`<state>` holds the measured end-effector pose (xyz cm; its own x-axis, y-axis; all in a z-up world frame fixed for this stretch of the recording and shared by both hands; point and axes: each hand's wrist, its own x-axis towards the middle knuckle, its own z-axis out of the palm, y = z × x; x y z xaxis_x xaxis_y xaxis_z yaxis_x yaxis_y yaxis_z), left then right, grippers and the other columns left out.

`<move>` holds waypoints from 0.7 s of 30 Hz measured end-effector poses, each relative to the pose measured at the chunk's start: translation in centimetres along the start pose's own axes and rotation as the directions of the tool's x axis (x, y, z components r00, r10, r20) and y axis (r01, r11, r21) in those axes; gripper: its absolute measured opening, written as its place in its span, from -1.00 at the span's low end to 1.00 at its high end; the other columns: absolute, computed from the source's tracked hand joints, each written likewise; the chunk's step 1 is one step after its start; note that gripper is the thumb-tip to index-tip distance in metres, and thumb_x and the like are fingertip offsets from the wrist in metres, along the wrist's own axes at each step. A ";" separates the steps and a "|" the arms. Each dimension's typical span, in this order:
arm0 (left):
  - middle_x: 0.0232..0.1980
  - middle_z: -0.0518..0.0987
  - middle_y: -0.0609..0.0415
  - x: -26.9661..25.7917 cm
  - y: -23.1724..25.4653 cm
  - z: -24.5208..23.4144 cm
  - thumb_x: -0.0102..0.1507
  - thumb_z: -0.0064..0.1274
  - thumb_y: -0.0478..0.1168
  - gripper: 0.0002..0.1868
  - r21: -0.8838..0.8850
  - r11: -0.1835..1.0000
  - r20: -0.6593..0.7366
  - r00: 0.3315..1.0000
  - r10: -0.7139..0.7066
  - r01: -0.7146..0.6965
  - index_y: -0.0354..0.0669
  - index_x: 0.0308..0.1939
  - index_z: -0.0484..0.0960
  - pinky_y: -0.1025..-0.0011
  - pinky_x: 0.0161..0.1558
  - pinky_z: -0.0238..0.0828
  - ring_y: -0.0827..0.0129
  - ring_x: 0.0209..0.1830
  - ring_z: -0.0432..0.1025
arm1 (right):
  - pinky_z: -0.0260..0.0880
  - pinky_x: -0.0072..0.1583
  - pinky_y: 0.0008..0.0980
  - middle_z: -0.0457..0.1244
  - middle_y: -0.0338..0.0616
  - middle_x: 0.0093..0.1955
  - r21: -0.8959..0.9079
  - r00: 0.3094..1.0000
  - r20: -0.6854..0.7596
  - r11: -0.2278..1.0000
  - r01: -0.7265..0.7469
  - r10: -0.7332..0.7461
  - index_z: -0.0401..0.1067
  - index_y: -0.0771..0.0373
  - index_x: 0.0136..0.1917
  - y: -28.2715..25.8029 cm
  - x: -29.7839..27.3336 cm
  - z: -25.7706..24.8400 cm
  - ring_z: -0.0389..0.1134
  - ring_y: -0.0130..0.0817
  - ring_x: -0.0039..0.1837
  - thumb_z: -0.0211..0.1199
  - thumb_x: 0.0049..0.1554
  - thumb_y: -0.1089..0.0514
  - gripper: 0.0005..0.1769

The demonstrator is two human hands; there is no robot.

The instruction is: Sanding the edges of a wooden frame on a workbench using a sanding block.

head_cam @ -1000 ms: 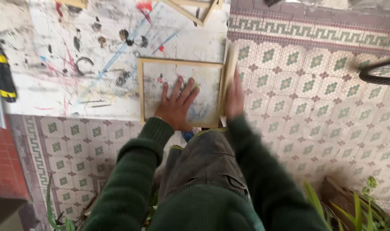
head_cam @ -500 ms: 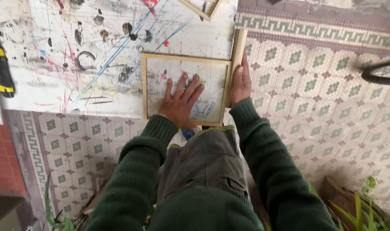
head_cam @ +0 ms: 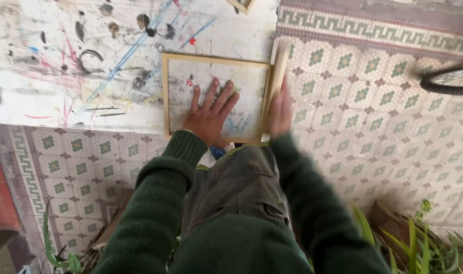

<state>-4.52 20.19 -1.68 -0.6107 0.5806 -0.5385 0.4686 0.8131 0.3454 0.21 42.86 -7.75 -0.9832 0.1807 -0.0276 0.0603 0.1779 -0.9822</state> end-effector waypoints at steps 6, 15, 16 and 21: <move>0.70 -0.37 0.10 0.4 -1.0 -0.7 -0.28 0.35 0.53 0.60 -0.069 0.998 -0.056 0.998 -0.007 0.004 0.08 0.62 -0.22 -0.34 0.54 -0.55 -0.02 0.69 -0.49 | 0.23 0.29 -0.10 -0.09 0.11 0.67 0.336 0.814 0.119 0.749 -0.571 0.568 -0.22 0.31 0.66 0.5 -6.0 0.5 0.13 0.04 0.50 -0.25 0.31 -0.03 -0.25; 0.71 -0.40 0.04 0.2 -0.3 -1.0 -0.24 0.36 0.53 0.62 0.043 0.999 0.014 1.000 -0.018 0.017 0.06 0.65 -0.25 -0.35 0.49 -0.57 -0.04 0.68 -0.54 | -0.01 0.64 -0.24 -0.06 0.15 0.72 -0.087 0.995 0.072 0.994 -0.068 0.074 -0.12 0.43 0.69 0.0 -6.4 -0.2 -0.01 -0.06 0.72 -0.25 0.47 -0.07 -0.30; 0.71 -0.40 0.08 0.3 -0.5 -0.8 -0.23 0.37 0.49 0.59 0.009 1.000 -0.021 1.000 -0.014 0.015 0.09 0.65 -0.24 -0.32 0.51 -0.57 0.00 0.68 -0.53 | 0.11 0.46 -0.12 -0.08 0.14 0.68 0.146 0.932 0.059 0.920 -0.363 0.358 -0.19 0.37 0.67 -0.3 -8.6 0.1 0.07 0.05 0.59 -0.25 0.38 -0.06 -0.26; 0.73 -0.40 0.06 -0.1 -0.1 -0.4 -0.18 0.33 0.50 0.57 0.055 0.998 0.001 1.000 -0.004 0.004 0.08 0.68 -0.25 -0.32 0.52 -0.57 -0.02 0.69 -0.53 | 0.03 0.70 -0.19 -0.11 0.15 0.73 -0.420 0.963 0.128 0.867 0.268 -0.236 -0.09 0.39 0.67 1.9 -0.6 -0.1 -0.03 -0.06 0.75 -0.30 0.56 0.04 -0.45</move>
<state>-4.79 20.09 -1.35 -0.6122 0.5771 -0.5404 0.5003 0.8121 0.3004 0.90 43.20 -9.60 -0.9834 0.0081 0.1810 -0.1387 0.6088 -0.7811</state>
